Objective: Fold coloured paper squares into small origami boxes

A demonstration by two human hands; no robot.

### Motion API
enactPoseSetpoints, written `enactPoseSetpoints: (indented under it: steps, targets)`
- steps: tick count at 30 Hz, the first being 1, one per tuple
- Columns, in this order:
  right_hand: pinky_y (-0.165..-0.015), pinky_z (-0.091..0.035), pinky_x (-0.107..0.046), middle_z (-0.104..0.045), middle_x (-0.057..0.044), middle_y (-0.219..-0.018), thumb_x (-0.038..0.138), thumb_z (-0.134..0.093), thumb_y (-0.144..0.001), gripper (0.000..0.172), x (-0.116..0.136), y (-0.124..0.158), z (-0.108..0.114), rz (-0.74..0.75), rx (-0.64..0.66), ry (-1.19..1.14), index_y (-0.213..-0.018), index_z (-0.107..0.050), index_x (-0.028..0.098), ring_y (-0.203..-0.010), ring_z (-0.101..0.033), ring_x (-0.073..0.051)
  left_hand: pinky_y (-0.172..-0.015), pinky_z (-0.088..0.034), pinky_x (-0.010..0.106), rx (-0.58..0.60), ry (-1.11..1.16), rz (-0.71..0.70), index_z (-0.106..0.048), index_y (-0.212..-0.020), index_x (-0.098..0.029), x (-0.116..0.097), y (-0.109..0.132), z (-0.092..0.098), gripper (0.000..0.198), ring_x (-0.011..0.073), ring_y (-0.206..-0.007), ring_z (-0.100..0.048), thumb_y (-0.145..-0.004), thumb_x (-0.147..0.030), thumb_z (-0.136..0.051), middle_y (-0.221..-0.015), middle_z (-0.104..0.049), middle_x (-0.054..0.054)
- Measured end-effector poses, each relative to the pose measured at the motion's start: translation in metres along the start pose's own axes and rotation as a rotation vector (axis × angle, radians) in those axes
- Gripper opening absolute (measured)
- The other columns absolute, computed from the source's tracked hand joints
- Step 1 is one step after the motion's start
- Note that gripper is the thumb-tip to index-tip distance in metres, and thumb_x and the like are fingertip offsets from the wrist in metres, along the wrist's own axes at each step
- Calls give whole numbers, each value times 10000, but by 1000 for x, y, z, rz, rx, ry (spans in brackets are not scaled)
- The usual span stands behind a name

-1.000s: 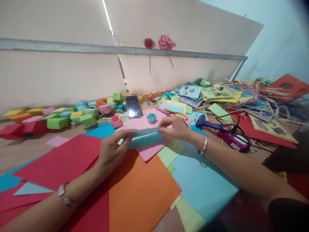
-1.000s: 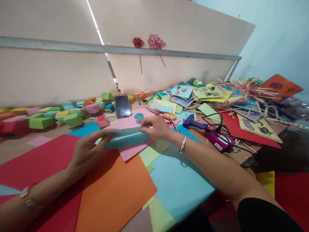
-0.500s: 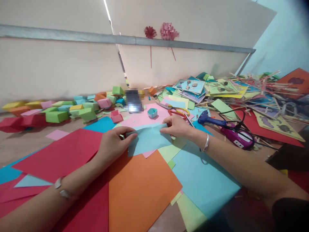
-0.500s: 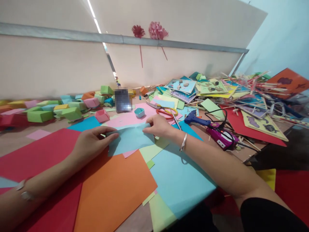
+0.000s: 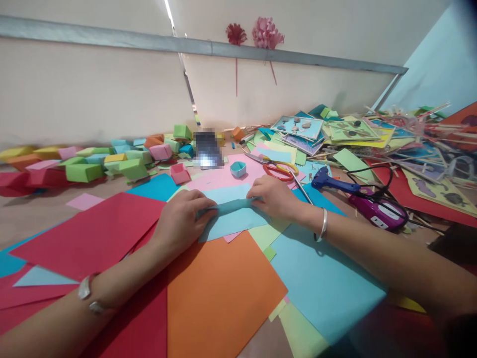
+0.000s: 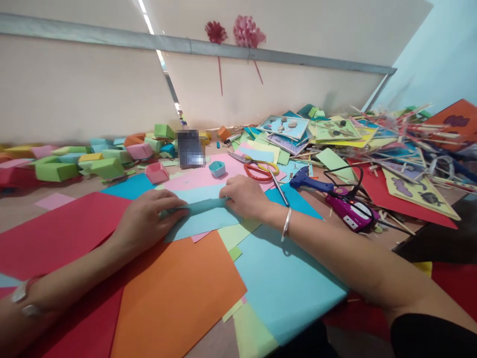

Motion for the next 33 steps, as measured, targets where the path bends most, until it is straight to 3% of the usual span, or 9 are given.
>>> enactPoseSetpoints:
  steps: [6,11,14,21,28,33]
  targets:
    - [-635,-239,-329,-643,-63,-794,59,-524,-908,290,8,10,-5,210,-153,250,-741,-733,172,-760,-441,-173,-560,-412,278,-122,-142,-242,-778,-931,-251,-16,8,6,376,187,-700,-559,-948,-191,-407,-802,-683,64]
    - [-650,-216,-340,-624,-57,-798,88,-532,-933,283,13,16,-5,303,-214,343,-730,-709,176,-781,-420,-178,-649,-424,340,-163,-329,-454,-730,-1057,-250,-31,14,11,364,230,-840,-598,-972,-132,-396,-953,-698,76]
    - [-663,-222,-342,-623,-60,-798,104,-544,-935,269,21,18,-3,352,-212,405,-714,-684,168,-791,-419,-186,-633,-396,350,-170,-359,-535,-726,-1051,-226,-39,16,13,359,236,-830,-586,-984,-122,-388,-912,-680,78]
    - [-674,-220,-350,-636,-60,-796,113,-538,-945,272,26,19,-1,365,-176,450,-712,-668,166,-794,-433,-197,-553,-344,349,-114,-487,-602,-721,-1012,-170,-49,15,9,369,214,-655,-491,-978,-111,-358,-704,-570,51]
    - [-662,-197,-356,-640,-44,-756,108,-534,-947,235,25,20,1,327,-126,418,-768,-678,161,-746,-433,-180,-543,-361,349,-32,-373,-562,-697,-1048,-174,-45,15,7,314,209,-640,-482,-937,-113,-410,-720,-569,49]
    - [-678,-206,-353,-632,-35,-729,77,-470,-971,263,26,21,2,390,-180,428,-812,-665,157,-737,-459,-169,-595,-398,338,-76,-345,-566,-691,-1017,-158,-42,15,6,310,209,-690,-535,-934,-79,-403,-800,-632,68]
Point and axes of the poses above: each hand's wrist, its own y-axis away from the middle knuckle, its own z-axis out of the back of the hand, x = y × z, the point moved 5 cm from there along -y, towards the middle knuckle
